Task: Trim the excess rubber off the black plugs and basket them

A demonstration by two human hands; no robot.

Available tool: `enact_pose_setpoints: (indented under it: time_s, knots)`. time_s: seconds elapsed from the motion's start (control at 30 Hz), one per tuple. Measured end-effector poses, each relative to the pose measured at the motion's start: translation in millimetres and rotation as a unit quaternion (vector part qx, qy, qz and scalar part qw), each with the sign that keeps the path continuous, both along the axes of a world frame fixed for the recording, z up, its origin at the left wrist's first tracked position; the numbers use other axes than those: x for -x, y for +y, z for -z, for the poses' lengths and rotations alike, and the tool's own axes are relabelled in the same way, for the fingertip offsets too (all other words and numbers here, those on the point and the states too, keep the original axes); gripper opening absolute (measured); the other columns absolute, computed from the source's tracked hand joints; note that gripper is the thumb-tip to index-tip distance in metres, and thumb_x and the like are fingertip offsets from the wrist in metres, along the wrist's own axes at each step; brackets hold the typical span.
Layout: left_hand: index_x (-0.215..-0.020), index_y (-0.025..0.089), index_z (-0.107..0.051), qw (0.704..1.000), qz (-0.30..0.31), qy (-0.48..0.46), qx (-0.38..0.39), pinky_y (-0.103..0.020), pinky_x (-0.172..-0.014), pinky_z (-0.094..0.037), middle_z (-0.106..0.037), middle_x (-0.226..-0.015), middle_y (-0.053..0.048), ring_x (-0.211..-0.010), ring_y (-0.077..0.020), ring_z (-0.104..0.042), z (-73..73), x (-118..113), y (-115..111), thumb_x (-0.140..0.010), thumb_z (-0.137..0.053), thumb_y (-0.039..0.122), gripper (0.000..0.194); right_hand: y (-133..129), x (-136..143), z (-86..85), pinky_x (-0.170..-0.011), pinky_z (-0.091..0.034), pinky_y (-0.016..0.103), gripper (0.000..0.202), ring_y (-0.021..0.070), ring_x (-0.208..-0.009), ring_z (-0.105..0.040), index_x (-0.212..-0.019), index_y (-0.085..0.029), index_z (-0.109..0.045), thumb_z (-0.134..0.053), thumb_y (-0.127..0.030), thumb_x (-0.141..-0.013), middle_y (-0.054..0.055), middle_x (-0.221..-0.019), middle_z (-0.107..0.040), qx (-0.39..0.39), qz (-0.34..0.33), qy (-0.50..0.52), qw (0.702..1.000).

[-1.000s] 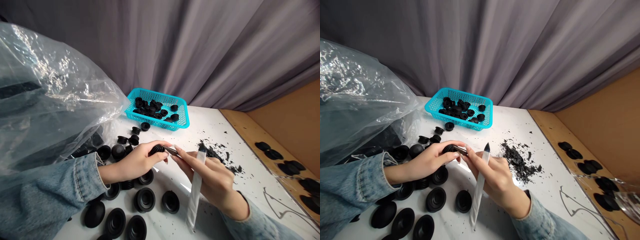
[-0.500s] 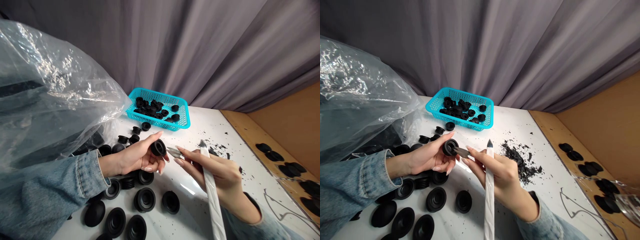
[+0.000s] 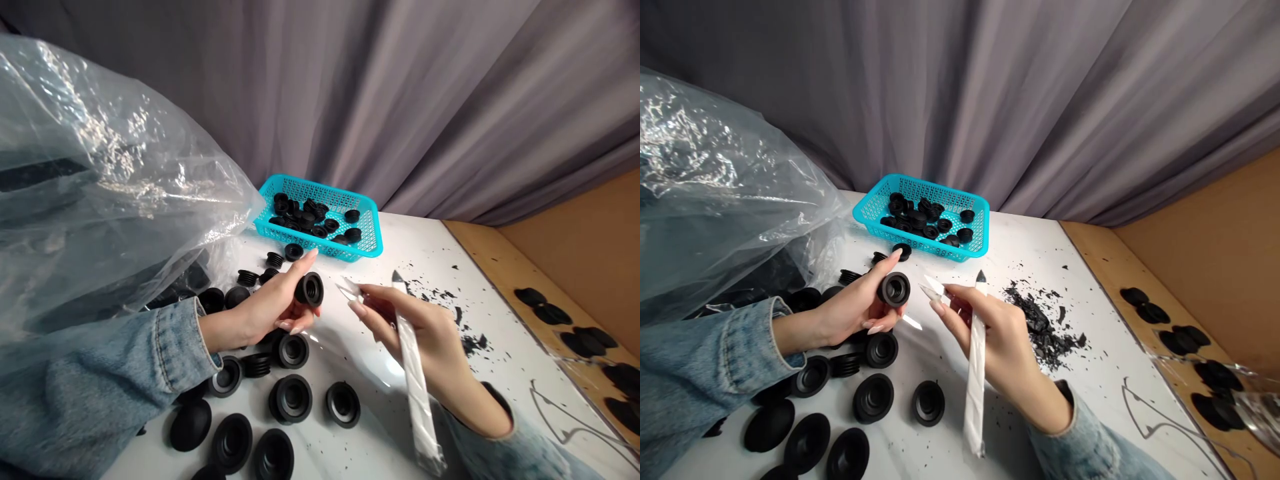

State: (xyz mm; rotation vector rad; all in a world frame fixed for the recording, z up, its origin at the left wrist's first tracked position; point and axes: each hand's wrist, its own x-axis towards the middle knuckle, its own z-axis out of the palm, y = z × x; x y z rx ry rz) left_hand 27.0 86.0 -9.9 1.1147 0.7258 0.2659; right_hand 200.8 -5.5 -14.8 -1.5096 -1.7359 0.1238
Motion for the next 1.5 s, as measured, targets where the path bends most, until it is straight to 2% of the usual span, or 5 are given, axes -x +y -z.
enact_pose_setpoints:
  time_s: [0.4, 0.67, 0.87, 1.1, 1.5]
  knots:
    - [-0.073, 0.012, -0.052, 0.991, 0.137, 0.007, 0.0, -0.022, -0.039, -0.021, -0.05, -0.047, 0.0, -0.035, -0.0057, -0.033, 2.4, -1.6, -9.7, -0.083, -0.022, 0.07, 0.066, -13.1, 9.7, 4.6, -0.042, -0.043, 0.02, 0.017, 0.011, -0.045, -0.056, -0.094, -0.017, -0.064, -0.048, -0.02, -0.088, 0.001, -0.059, -0.063, -0.03, -0.151, -0.009, 0.988]
    - [-0.127, 0.021, -0.028, 0.987, 0.101, -0.004, -0.121, -0.023, -0.053, -0.035, -0.047, -0.07, 0.004, -0.054, -0.0088, -0.042, 5.2, 1.1, -15.0, -0.083, -0.048, 0.056, 0.06, -8.7, 10.6, 2.5, -0.044, -0.044, 0.018, 0.008, 0.0098, -0.044, -0.055, -0.076, -0.017, -0.065, -0.059, -0.017, -0.08, -0.001, -0.057, -0.064, 0.021, -0.064, 0.101, 0.993]
    - [-0.114, 0.021, -0.041, 0.968, 0.139, 0.035, -0.208, -0.027, -0.063, -0.038, -0.053, -0.083, 0.0, -0.069, -0.0132, -0.049, 3.5, 1.9, -15.9, -0.079, -0.06, 0.037, 0.043, -6.6, 15.1, -3.0, -0.036, -0.035, 0.019, 0.018, 0.009, -0.04, -0.045, -0.067, -0.016, -0.066, -0.062, -0.031, -0.077, -0.001, -0.051, -0.056, 0.141, -0.042, 0.241, 0.959]
    - [-0.104, 0.022, -0.045, 0.978, 0.018, -0.047, -0.203, -0.029, -0.078, -0.044, -0.054, -0.102, -0.003, -0.091, -0.0163, -0.056, 13.3, 0.3, -16.9, -0.077, -0.062, 0.026, 0.033, -6.8, 14.6, -1.7, -0.034, -0.026, 0.02, 0.018, 0.0077, -0.04, -0.035, -0.071, -0.017, -0.066, -0.062, -0.034, -0.077, -0.004, -0.046, -0.044, 0.158, -0.012, 0.279, 0.947]
    - [-0.114, 0.021, -0.054, 0.979, 0.054, -0.024, -0.194, -0.023, -0.059, -0.044, -0.061, -0.084, -0.001, -0.062, -0.01, -0.054, 6.2, 3.1, -17.8, -0.084, -0.056, 0.033, 0.033, -3.1, 5.9, -8.8, -0.039, -0.034, 0.021, 0.024, 0.009, -0.044, -0.041, -0.079, -0.018, -0.065, -0.065, -0.042, -0.076, -0.004, -0.052, -0.047, 0.136, 0.014, 0.194, 0.972]
